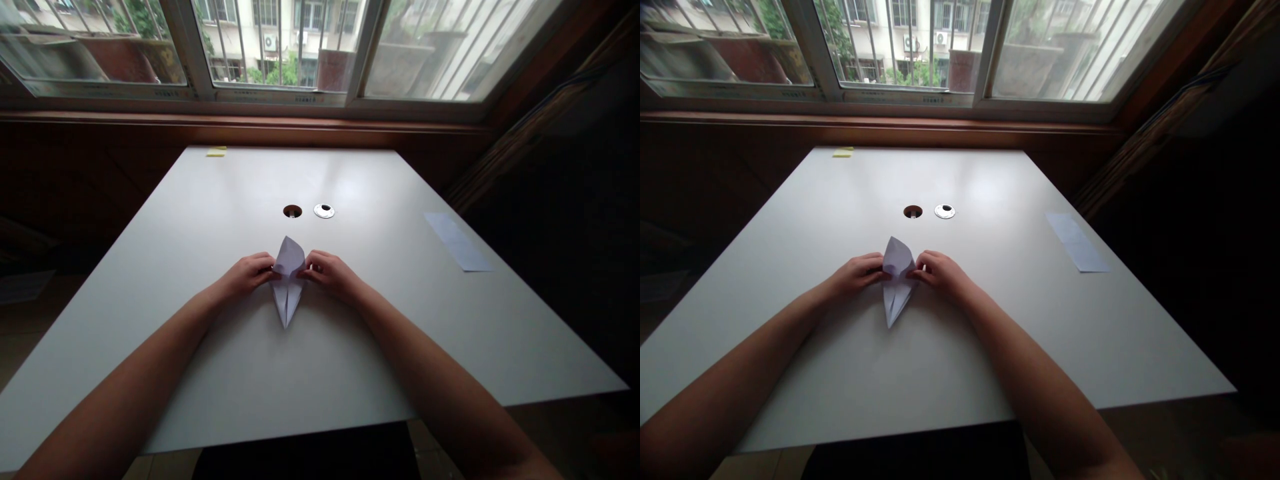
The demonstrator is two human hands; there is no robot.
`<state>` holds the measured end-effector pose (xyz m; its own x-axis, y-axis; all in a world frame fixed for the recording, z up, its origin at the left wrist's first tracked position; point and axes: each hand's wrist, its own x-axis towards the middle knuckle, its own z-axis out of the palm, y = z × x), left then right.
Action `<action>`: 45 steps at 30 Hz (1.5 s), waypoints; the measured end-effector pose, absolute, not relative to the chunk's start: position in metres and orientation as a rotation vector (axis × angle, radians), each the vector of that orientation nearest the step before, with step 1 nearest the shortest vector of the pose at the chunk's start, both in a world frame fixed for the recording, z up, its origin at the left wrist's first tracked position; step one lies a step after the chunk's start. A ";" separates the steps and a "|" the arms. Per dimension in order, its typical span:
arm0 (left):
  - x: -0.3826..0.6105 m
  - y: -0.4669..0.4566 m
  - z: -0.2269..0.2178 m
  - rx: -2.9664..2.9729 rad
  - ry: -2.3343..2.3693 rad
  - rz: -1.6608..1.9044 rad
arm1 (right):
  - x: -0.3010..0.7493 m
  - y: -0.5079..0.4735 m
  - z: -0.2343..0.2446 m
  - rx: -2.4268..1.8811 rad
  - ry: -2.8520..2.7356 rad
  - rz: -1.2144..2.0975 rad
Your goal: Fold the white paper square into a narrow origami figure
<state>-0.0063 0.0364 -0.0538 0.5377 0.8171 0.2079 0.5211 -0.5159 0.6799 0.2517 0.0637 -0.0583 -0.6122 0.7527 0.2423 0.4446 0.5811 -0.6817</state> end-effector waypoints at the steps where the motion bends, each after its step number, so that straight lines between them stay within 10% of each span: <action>1: -0.007 0.037 -0.054 2.218 1.079 0.692 | 0.252 0.064 -0.058 -0.955 -2.292 0.796; 45: 0.018 0.019 -0.058 1.718 1.006 1.157 | 0.242 0.047 -0.040 -0.759 -2.024 0.686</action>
